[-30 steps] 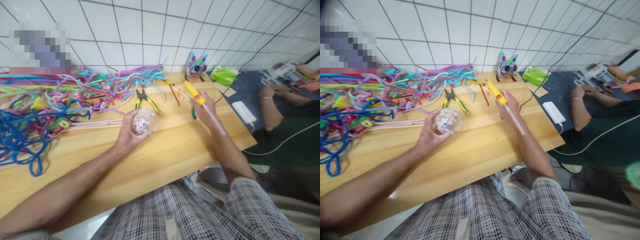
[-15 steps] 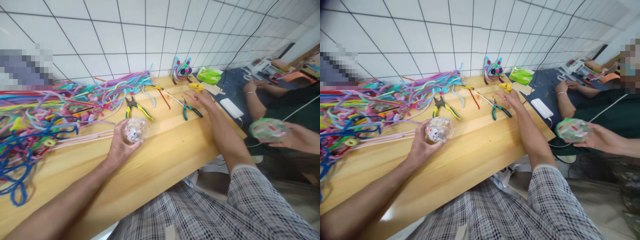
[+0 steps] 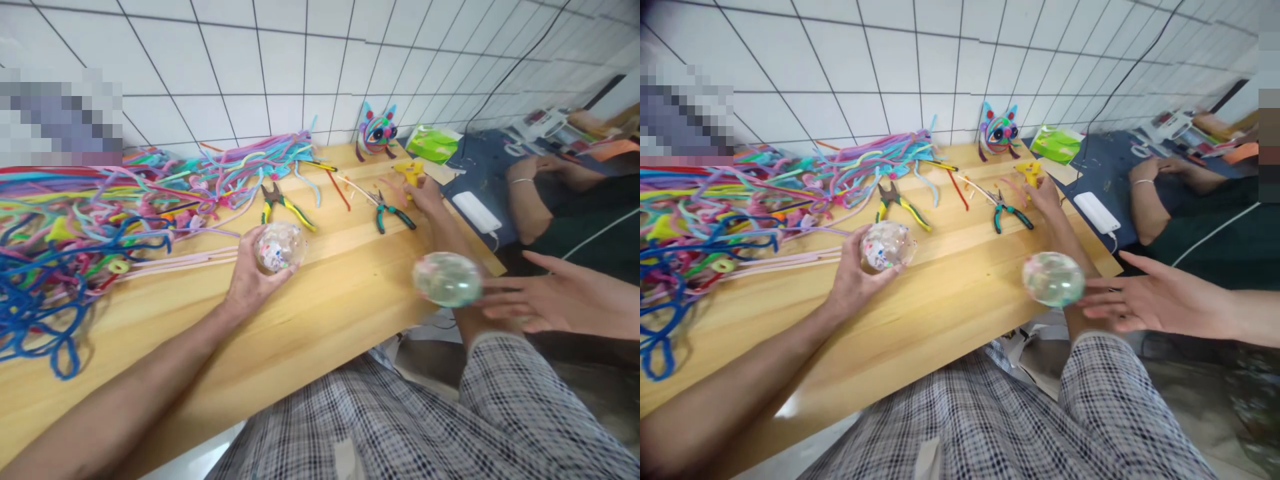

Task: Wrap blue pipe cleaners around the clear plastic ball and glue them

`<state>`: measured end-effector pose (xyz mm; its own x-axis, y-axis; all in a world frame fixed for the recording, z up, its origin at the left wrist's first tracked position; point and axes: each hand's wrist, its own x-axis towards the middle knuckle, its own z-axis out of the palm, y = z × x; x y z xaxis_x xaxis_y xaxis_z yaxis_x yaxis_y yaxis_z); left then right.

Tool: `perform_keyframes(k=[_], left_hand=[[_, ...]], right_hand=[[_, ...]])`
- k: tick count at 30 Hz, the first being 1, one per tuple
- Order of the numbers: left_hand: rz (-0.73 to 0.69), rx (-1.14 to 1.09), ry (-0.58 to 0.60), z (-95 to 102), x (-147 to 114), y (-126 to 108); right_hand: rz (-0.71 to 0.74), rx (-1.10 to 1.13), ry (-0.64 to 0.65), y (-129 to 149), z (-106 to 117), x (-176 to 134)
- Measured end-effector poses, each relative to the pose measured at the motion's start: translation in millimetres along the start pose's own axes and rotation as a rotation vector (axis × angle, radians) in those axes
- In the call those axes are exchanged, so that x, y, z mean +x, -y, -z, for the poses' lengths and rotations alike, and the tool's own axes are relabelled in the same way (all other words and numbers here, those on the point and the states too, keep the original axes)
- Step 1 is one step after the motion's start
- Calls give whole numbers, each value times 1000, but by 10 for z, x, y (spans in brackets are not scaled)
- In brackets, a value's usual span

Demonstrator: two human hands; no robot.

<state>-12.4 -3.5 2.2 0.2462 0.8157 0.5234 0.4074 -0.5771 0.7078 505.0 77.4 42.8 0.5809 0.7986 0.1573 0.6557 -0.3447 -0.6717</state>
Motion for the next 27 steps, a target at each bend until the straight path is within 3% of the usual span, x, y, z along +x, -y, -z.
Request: perform_keyframes(k=[3,8,11,14,16,19,23,27], left_hand=[[36,-52,-25,-41,-11,58],[76,-98,-20,-89,-2,124],[101,-84,-22,-75,19,93],[106,-58,-11,-45,42,46],[90,-43,-6,-31,53,29],[74,-34,-11,-32,59,32],[55,-26,-10,-51,57,63],[35,-8,-6,-45,65,65]], right_hand=[[-112,10,-82,-57,85,-140],[-97,81,-85,-43,318,-392],[58,177,4,133,459,-728],[312,250,212,441,486,-1336],[657,173,404,674,404,-1787],[855,84,596,958,155,-2274],[813,128,543,1081,-180,-2460],[681,206,485,1039,-305,-2338]])
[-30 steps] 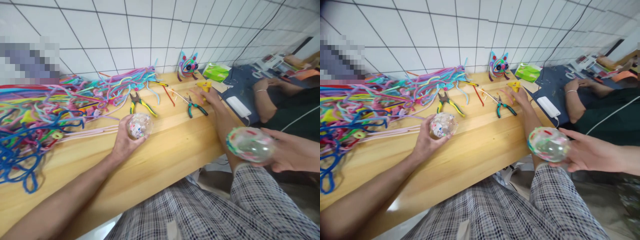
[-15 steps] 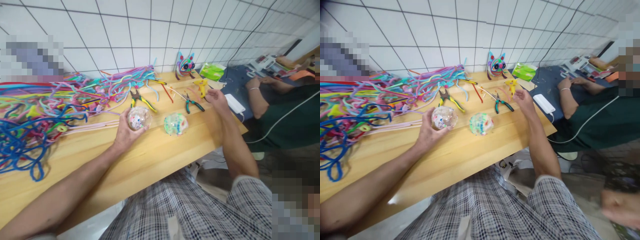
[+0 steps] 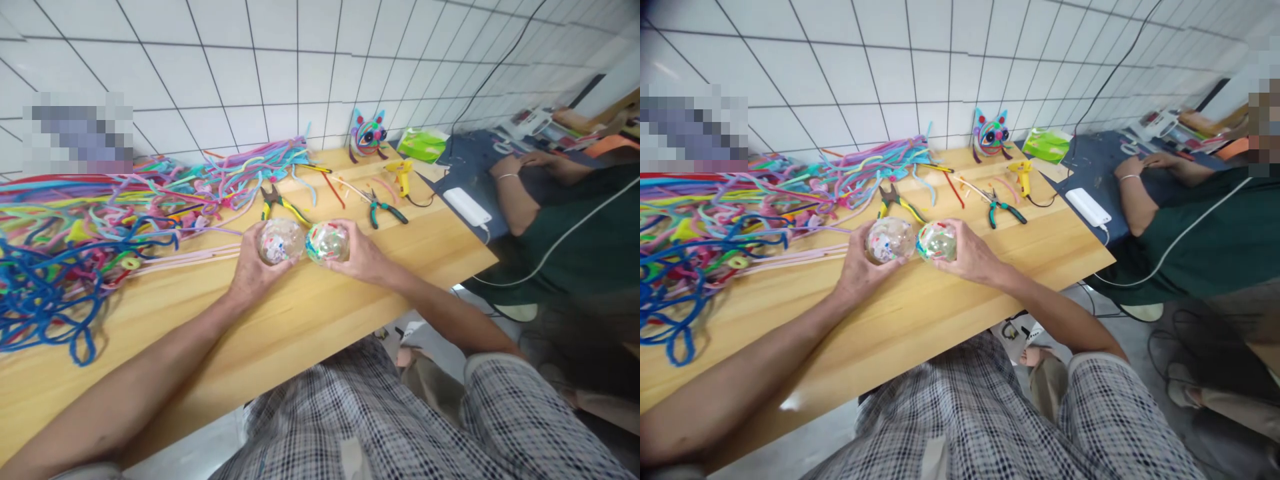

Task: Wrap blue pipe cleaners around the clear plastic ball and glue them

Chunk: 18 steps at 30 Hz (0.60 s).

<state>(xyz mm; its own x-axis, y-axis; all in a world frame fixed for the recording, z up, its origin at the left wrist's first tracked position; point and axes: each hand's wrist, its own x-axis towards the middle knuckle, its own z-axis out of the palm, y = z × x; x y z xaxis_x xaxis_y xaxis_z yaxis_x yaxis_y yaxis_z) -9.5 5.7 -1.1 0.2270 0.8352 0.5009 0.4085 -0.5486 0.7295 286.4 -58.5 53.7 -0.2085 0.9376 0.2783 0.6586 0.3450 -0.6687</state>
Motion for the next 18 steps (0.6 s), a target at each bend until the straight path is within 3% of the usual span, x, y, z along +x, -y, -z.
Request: perform_keyframes(k=[4,7,10,14,18], left_hand=[[41,9,23,27,6,-45],[69,-14,26,33,-6,-69],[79,-20,10,19,-37,-63],[92,-12,-11,-4,-95,-47],[83,0,-10,-18,-135,-86]], right_hand=[[-112,79,-154,-366,315,345],[-147,5,-357,-786,648,840],[-260,-103,-410,-1176,831,1416],[-338,-163,-411,-1487,769,2137],[-297,-217,-423,-1673,623,2697]])
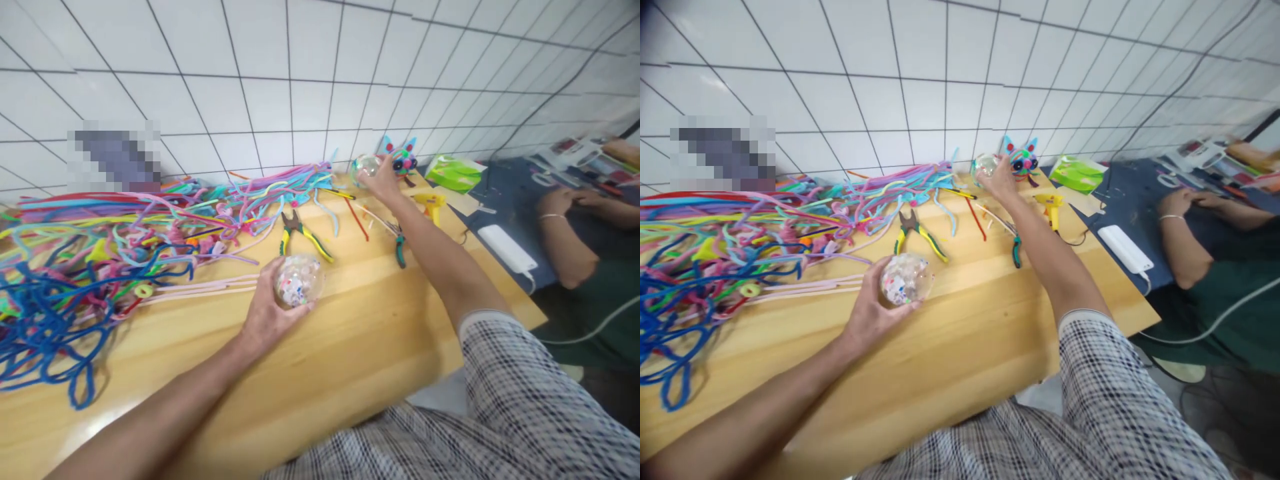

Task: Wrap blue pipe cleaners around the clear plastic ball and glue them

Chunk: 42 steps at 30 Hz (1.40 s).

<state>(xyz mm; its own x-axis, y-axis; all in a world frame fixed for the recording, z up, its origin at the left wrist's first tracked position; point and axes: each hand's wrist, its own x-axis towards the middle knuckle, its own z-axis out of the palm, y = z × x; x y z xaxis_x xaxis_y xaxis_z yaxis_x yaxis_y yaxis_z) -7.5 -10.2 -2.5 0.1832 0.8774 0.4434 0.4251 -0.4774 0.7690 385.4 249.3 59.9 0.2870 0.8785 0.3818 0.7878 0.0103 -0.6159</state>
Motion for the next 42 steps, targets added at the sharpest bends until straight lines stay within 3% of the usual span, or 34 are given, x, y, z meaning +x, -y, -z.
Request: perform_keyframes(k=[5,10,12,18,22,25,28,31,35,39,42], left_hand=[[-25,-5,-1,4,-2,-63],[-53,-9,22,11,21,-32],[-59,-5,19,8,36,4],[-87,23,-85,-5,77,81],[-200,47,-108,14,79,42],[-289,47,-107,36,70,6],[-334,15,-98,42,60,-17],[-283,-14,-73,32,54,-45],[-159,-80,7,23,48,-83],[-151,-106,112,99,45,-136],[-128,-68,93,253,96,-251]], right_hand=[[89,-107,8,-96,-196,212],[108,-83,-35,95,-7,-64],[154,12,13,270,134,-321],[229,356,453,773,462,-1644],[69,624,714,1038,446,-2483],[-58,803,855,1171,361,-2779],[-134,970,910,1248,305,-2862],[-167,1047,892,1279,310,-2885],[-208,1025,860,1267,354,-2876],[-241,971,826,1223,391,-2738],[-204,976,737,1190,432,-2615]])
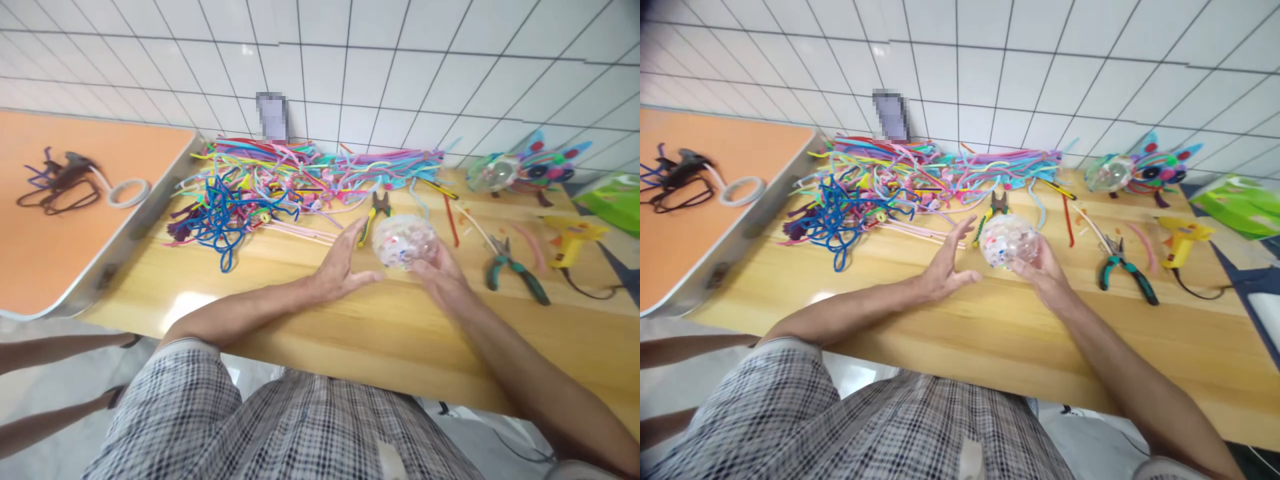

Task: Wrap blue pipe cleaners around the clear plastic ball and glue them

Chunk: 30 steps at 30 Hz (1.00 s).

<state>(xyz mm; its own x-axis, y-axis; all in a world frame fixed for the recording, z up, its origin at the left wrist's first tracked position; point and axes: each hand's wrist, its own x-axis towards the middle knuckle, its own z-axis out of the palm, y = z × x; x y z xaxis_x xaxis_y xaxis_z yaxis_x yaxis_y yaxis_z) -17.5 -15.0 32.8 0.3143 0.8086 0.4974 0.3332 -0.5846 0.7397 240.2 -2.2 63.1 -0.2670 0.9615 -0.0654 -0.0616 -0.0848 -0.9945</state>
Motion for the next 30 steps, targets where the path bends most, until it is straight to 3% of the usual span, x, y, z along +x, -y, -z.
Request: perform_keyframes(k=[4,8,13,17,20,24,27,30], left_hand=[[-5,211,-70,395,223,-128],[112,527,-144,1032,292,32],[464,834,-214,1920,-316,512],[632,815,-276,2477,-738,897],[700,803,-388,2690,-730,1095],[709,787,-387,2772,-520,1156],[750,841,-323,2808,-421,994],[736,925,-166,2913,-440,687]], right_hand=[[45,-3,-74,-13,106,29],[45,-19,-84,-172,186,65],[50,-22,-93,-295,216,91],[40,-28,-63,-286,188,69],[37,-46,-40,-313,178,60],[1,-3,-38,-363,186,73],[-16,32,-42,-338,150,63],[-36,91,-41,-290,84,46]])
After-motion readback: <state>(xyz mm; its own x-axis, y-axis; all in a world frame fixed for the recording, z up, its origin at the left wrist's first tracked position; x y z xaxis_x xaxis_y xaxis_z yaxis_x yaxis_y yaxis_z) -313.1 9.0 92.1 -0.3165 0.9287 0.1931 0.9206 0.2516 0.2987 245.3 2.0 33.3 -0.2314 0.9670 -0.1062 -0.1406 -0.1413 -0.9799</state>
